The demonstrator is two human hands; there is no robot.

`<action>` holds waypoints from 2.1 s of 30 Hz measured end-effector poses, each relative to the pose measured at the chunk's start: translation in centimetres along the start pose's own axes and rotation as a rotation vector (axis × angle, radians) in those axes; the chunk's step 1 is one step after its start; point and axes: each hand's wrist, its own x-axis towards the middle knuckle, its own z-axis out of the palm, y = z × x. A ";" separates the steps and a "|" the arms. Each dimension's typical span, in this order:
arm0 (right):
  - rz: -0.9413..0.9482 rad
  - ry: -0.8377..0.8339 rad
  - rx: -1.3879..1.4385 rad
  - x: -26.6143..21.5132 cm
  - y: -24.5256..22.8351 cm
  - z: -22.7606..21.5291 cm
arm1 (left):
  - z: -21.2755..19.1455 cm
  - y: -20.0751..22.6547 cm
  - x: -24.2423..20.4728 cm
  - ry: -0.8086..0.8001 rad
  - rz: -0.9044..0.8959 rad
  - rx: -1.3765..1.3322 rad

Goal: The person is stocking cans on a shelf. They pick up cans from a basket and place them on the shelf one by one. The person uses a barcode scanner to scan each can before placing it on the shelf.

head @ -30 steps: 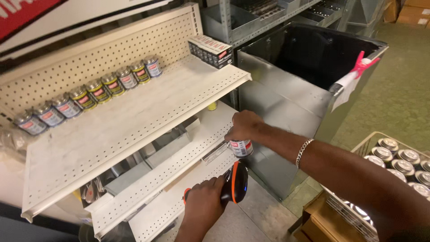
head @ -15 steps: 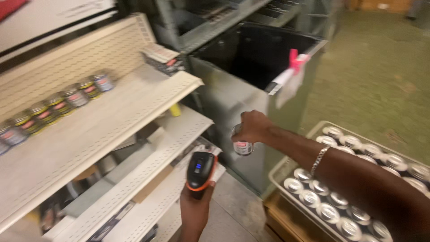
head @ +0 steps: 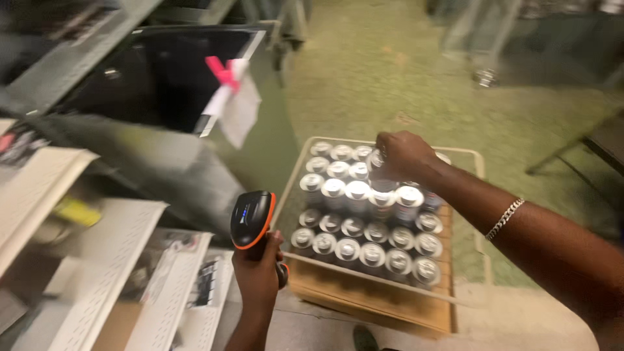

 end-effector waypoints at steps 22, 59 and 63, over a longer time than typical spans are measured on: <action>0.442 -0.180 0.060 -2.2 13.3 12.2 | 2.8 -1.9 -1.6 0.028 -0.015 0.033; -0.527 0.529 0.151 4.8 -31.5 17.6 | -38.2 3.8 -1.2 0.571 -0.041 -0.083; -1.086 0.465 0.187 6.6 -48.0 20.6 | -44.5 2.8 -3.3 0.775 -0.011 -0.099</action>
